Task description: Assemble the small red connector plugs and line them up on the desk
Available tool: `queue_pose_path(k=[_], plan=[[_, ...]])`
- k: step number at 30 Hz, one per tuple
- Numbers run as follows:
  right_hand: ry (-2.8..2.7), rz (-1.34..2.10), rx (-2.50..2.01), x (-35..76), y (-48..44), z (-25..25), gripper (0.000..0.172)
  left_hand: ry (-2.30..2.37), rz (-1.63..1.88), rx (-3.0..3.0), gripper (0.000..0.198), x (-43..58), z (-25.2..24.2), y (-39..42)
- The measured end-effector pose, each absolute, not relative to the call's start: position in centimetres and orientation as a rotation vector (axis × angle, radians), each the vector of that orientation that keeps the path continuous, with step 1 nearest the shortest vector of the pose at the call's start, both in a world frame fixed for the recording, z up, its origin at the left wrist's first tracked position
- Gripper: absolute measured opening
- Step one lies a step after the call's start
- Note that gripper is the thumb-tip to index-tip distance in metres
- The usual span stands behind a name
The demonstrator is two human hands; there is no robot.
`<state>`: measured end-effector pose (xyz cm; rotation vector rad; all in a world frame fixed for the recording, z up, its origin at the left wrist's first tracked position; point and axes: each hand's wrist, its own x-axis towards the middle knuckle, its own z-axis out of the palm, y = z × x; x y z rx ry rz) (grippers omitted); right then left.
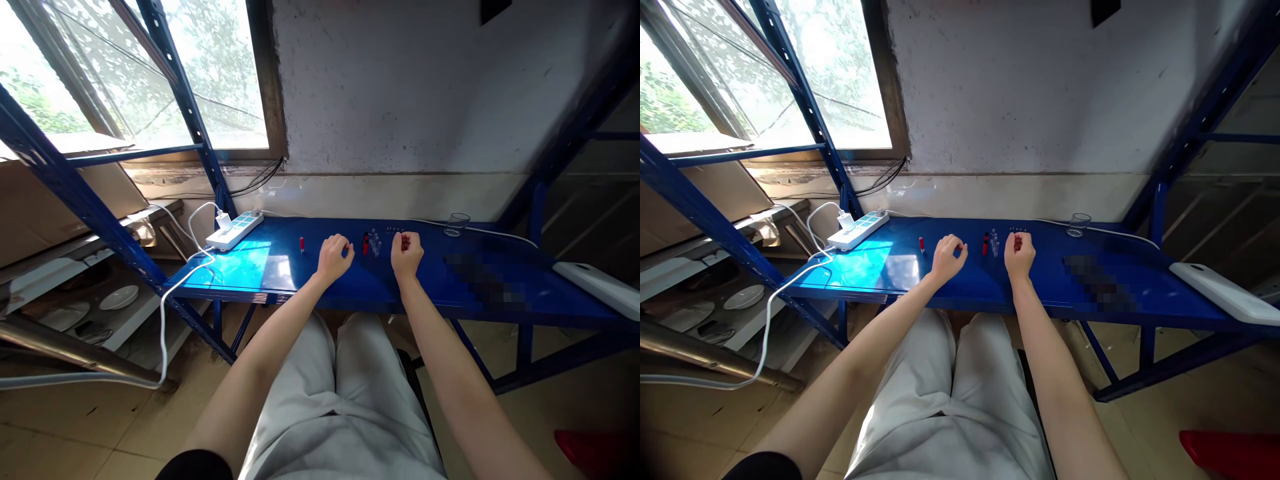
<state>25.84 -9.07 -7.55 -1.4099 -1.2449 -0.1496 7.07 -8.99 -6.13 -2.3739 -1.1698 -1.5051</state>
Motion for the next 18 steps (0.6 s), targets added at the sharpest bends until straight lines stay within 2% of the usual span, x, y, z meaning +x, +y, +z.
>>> queue_pose_path(k=[11,15,18], plan=[[-1.401,0.132,-1.701,26.2,-8.6,-8.4,0.018,-1.419,-1.814,-2.309,0.017,9.8,-8.1,-8.3],[-1.431,0.157,-1.825,26.4,-8.3,-8.8,0.022,-1.368,-1.603,-2.403,0.015,9.9,-8.1,-8.7],[-1.485,0.133,-1.904,26.4,-8.3,-8.8,0.020,-1.334,-1.333,-2.466,0.029,10.2,-8.1,-8.9]])
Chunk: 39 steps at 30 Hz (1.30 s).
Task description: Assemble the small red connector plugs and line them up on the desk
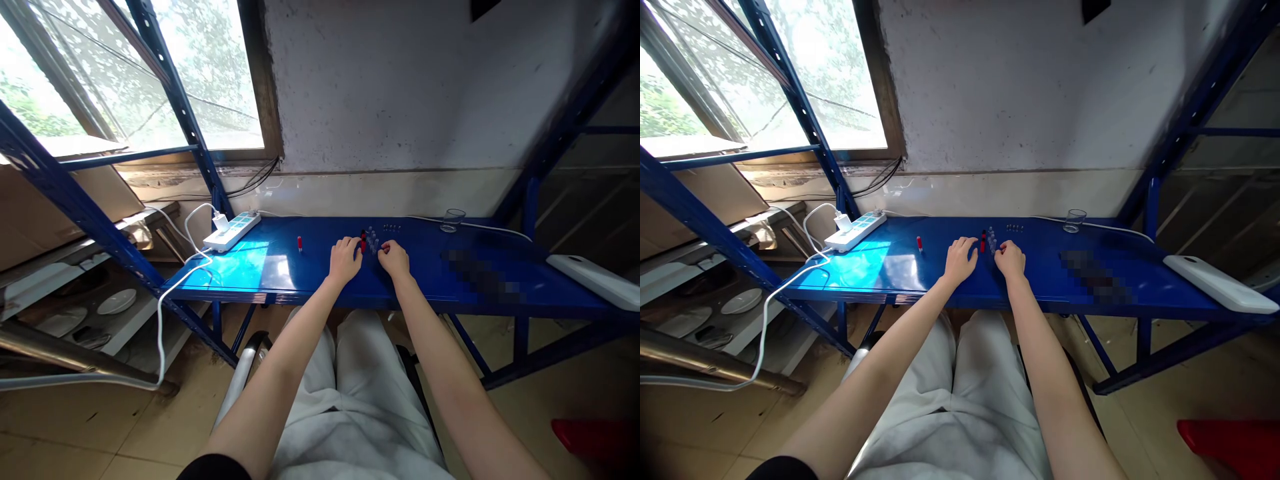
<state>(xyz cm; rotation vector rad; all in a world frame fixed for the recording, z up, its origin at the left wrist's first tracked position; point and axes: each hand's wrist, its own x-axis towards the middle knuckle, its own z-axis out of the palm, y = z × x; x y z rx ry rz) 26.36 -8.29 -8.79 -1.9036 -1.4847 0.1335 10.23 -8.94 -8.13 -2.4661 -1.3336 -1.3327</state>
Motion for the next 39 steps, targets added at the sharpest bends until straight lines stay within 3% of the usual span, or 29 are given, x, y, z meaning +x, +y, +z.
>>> queue_pose_path(k=[5,12,22,39], plan=[[-1.601,0.091,-1.966,26.1,-8.3,-8.7,0.019,-1.297,-0.969,-2.523,0.047,10.8,-8.6,-8.7],[-1.665,0.065,-1.993,26.0,-8.4,-8.7,0.025,-1.368,-0.778,-2.586,0.048,11.1,-9.2,-8.0],[-1.724,0.026,-2.039,26.1,-7.7,-9.1,0.033,-1.433,-0.919,-2.536,0.033,10.8,-8.6,-7.7],[-1.724,0.028,-2.051,25.8,-7.8,-8.7,0.029,-1.503,-1.162,-2.565,0.014,10.7,-8.8,-7.8]])
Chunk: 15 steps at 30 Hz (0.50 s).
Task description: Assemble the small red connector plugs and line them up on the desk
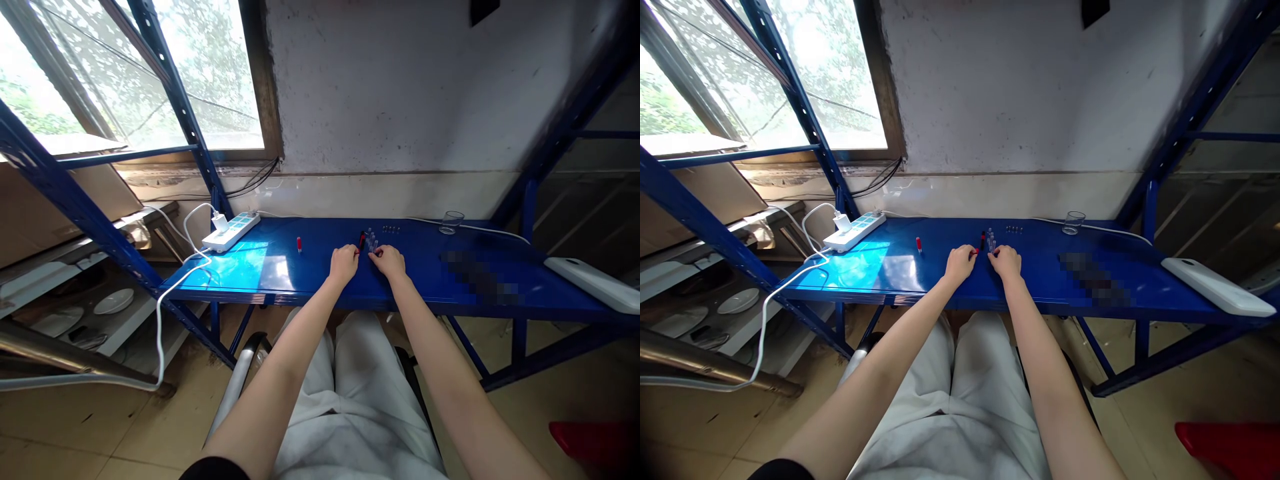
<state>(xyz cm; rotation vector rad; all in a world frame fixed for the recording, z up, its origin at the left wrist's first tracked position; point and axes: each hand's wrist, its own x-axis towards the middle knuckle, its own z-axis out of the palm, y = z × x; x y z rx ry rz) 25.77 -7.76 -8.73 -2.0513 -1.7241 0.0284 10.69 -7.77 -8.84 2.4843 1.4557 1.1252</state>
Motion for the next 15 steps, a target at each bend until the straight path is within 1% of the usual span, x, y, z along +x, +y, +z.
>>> queue_pose_path(k=[8,15], plan=[[-1.741,0.027,-2.055,25.5,-8.1,-8.4,0.023,1.232,1.391,2.326,0.012,10.2,-9.4,-7.8],[-1.846,-0.155,-2.026,25.0,-8.8,-8.1,0.019,1.091,1.496,2.275,0.009,10.1,-9.4,-7.8]])
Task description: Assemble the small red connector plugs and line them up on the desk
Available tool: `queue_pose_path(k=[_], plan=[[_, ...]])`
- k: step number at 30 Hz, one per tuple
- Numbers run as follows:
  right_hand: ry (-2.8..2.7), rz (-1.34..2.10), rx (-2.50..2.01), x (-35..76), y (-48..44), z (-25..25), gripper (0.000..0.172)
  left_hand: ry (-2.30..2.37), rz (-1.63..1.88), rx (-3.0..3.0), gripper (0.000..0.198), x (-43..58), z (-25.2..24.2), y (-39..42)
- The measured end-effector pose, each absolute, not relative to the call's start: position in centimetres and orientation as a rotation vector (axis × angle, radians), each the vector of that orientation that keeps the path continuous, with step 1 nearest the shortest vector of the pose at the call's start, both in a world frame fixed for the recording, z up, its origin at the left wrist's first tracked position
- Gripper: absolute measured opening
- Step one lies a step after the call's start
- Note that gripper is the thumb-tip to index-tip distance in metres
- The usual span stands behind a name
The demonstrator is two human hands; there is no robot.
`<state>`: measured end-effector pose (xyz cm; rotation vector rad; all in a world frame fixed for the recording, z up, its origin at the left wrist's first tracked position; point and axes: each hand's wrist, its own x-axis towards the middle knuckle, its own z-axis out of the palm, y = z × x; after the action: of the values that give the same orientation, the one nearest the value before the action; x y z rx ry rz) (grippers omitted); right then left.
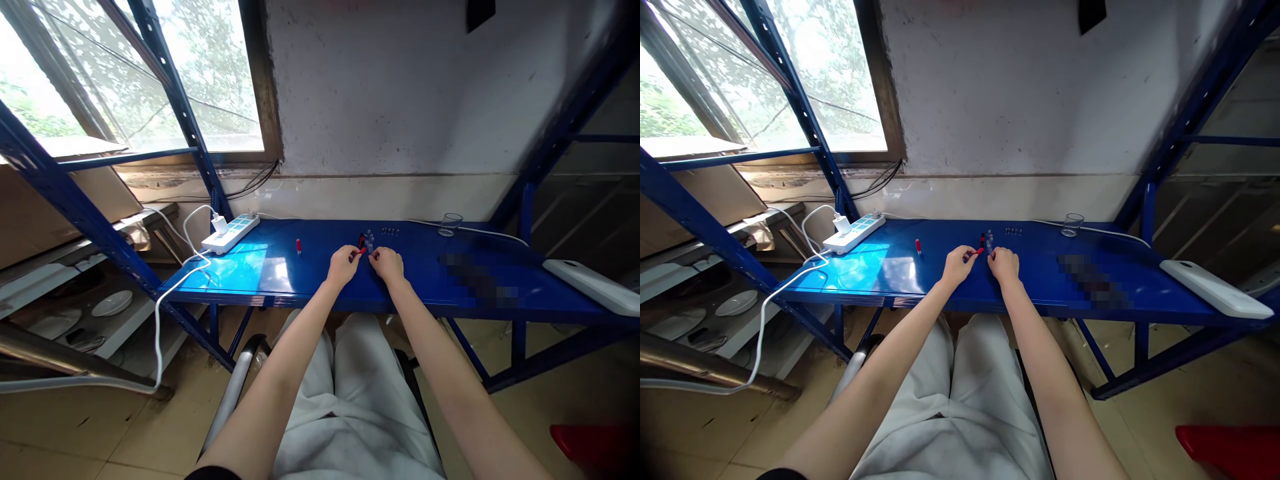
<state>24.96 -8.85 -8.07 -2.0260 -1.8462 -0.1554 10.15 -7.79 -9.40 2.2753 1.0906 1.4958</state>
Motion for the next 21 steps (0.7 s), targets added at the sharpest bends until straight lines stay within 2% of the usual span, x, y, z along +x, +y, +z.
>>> queue_pose_path(k=[11,21], plan=[[-1.847,-0.248,-2.145,23.87,-9.53,-7.72,0.018,1.034,1.550,2.218,0.011,10.05,-9.01,-8.36],[-1.897,-0.297,-2.062,23.90,-9.65,-7.81,0.018,1.101,1.509,2.191,0.012,9.96,-8.69,-8.54]])
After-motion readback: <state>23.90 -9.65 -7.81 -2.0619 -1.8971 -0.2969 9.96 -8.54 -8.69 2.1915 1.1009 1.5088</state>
